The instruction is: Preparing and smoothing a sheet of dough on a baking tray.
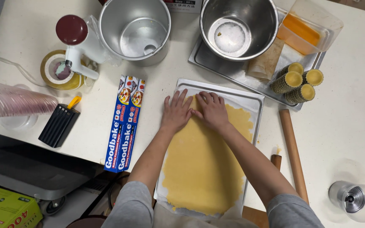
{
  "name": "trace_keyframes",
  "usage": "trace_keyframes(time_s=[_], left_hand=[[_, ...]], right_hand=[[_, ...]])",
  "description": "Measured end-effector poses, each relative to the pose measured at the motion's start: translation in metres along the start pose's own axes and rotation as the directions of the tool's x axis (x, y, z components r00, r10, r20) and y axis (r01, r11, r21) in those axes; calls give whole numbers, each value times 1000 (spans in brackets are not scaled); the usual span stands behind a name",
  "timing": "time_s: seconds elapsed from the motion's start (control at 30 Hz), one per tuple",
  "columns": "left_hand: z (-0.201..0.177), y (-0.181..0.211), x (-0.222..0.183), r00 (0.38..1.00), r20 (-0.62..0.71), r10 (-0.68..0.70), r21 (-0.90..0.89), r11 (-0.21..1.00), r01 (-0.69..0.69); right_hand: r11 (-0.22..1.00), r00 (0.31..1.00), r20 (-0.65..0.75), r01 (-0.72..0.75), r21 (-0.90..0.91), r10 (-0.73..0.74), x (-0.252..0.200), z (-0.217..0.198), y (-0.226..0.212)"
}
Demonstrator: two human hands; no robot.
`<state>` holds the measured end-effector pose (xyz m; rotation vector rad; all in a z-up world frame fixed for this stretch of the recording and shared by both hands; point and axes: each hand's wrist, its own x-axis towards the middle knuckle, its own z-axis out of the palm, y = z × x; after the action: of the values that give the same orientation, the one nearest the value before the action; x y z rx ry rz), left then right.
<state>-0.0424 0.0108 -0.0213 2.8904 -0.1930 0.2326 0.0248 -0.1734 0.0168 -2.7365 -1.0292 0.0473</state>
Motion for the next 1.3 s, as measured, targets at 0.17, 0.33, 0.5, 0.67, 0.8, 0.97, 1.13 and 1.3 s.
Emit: trace_keyframes(time_s=[0.17, 0.33, 0.5, 0.67, 0.8, 0.97, 1.13, 1.3], left_hand=[[1, -1, -2, 998, 55, -11, 64, 998, 8], [-9, 4, 2, 998, 58, 9, 31, 999, -11], [-11, 2, 4, 991, 128, -33, 38, 999, 29], [1, -1, 0, 997, 77, -18, 38, 999, 16], [4, 0, -2, 994, 109, -16, 37, 999, 12], [0, 1, 2, 996, 82, -19, 12, 1000, 18], [0, 2, 2, 995, 95, 35, -22, 999, -34], [0, 2, 2, 993, 103, 62, -19, 998, -61]], right_hand=[[998, 998, 27, -60, 36, 59, 1, -8, -9], [995, 997, 49, -62, 72, 59, 0, -8, -6], [998, 998, 45, -49, 41, 47, 0, -7, -6], [997, 1000, 3, -22, 70, 21, -1, -5, -3], [993, 995, 67, -75, 94, 69, -1, -10, -5], [985, 998, -41, -45, 167, 52, -32, -13, -10], [921, 952, -207, -138, 365, 225, -142, -27, -18], [790, 733, -293, -564, 242, 614, -281, -26, 25]])
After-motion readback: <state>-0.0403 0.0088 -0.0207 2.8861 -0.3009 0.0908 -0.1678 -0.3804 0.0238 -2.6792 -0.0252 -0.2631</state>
